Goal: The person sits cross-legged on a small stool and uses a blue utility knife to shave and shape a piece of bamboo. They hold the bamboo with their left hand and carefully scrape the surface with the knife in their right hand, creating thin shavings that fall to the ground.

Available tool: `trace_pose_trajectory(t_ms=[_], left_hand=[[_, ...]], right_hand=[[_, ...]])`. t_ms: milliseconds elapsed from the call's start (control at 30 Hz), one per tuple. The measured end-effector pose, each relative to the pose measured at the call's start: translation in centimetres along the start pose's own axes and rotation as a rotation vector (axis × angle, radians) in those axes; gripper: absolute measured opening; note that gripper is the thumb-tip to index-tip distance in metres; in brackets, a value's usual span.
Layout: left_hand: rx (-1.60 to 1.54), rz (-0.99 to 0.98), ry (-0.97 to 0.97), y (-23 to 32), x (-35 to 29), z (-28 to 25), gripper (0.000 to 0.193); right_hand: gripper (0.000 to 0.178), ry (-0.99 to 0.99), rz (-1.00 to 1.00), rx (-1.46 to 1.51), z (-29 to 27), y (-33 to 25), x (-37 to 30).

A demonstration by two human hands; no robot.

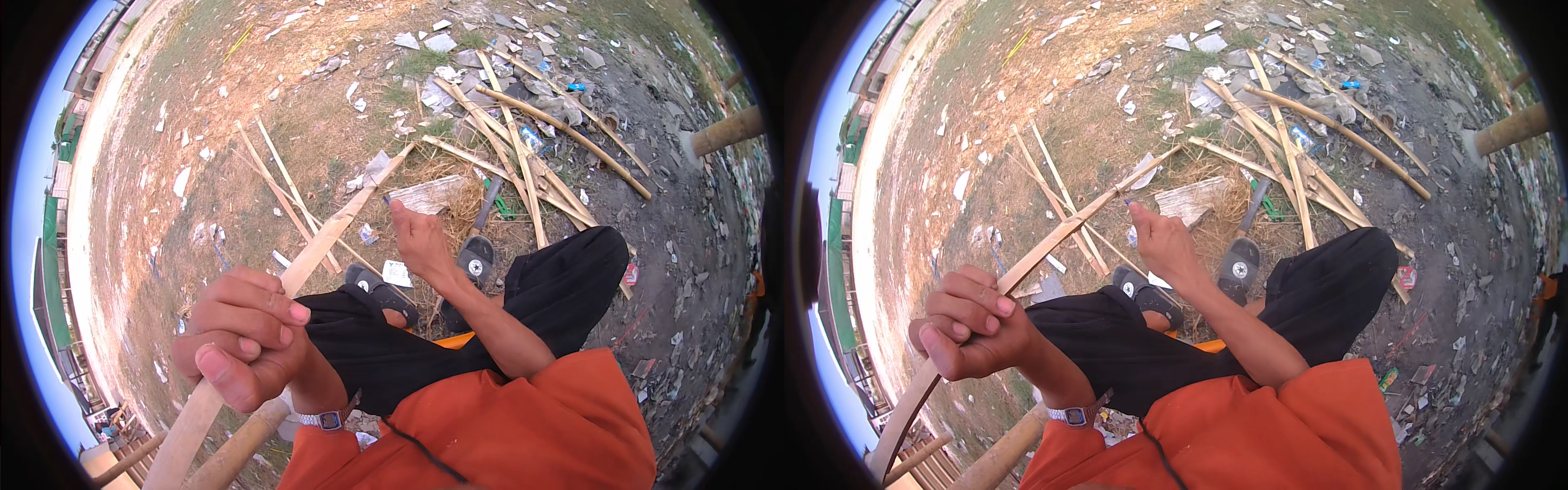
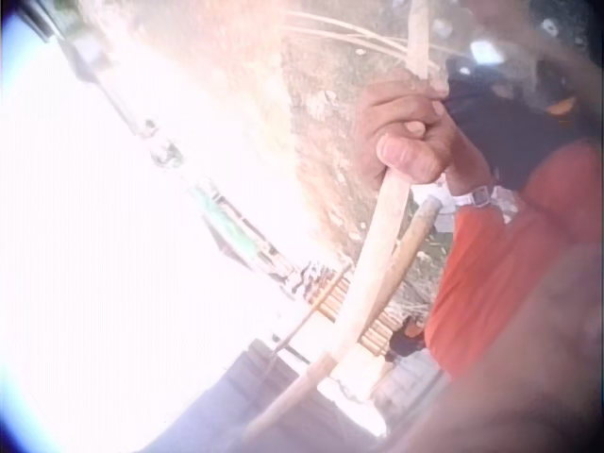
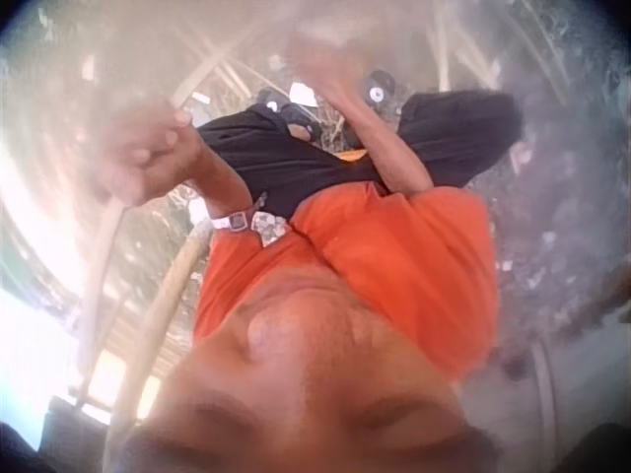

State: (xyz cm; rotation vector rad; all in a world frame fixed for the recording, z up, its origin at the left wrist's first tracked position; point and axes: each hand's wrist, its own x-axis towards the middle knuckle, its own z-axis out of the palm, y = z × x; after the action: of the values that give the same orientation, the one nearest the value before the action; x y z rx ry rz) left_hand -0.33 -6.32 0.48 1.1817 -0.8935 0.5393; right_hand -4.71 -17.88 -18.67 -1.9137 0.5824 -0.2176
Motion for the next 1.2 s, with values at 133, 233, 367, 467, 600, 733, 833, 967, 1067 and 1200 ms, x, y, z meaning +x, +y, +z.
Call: trace_pose_trajectory(t_ms=[133, 233, 367, 467, 600, 733, 833, 967, 1067, 1200], left_hand=[[-0.011, -0.026, 0.059, -0.3, 0.4, -0.3, 0.028], [0.016, -0.057, 0.218, -1.3, 1.5, -1.2, 0.029], [-0.048, -0.006, 0.141, -1.0, 0.7, -1.6, 0.025], [0.029, -0.064, 0.218, -0.6, 0.6, -1.9, 0.029], [0.020, -0.043, 0.191, -0.8, 0.5, -1.5, 0.029], [0.007, -0.025, 0.185, -1.2, 1.2, -0.8, 0.028], [0.037, -0.035, 0.189, -0.6, 0.6, -1.2, 0.028], [0.034, -0.027, 0.139, -0.8, 0.7, -1.0, 0.027], [0.020, -0.015, 0.125, -0.5, 0.6, -1.2, 0.027], [-0.006, -0.034, 0.114, -0.7, 0.6, -0.9, 0.027]], right_hand=[[0.054, 0.062, -0.063, 0.009, 1.1, 0.8, 1.5], [0.051, 0.067, -0.092, -0.034, 1.3, -0.2, 2.8], [0.057, 0.047, -0.028, -0.060, 1.6, 0.7, 1.3], [0.058, 0.030, 0.022, -0.164, 1.4, 2.3, 2.6], [0.061, -0.003, 0.010, -0.123, 1.2, 0.6, 2.6], [0.062, 0.049, 0.094, -0.177, 1.5, 4.7, 5.5], [0.065, 0.022, 0.026, -0.108, 1.3, 1.2, 3.7], [0.067, 0.018, 0.267, -0.292, 1.3, 7.1, 7.1], [0.069, -0.056, 0.185, -0.268, 0.8, 4.6, 6.6], [0.069, 0.069, 0.227, -0.375, 3.2, 10.3, 8.4]])
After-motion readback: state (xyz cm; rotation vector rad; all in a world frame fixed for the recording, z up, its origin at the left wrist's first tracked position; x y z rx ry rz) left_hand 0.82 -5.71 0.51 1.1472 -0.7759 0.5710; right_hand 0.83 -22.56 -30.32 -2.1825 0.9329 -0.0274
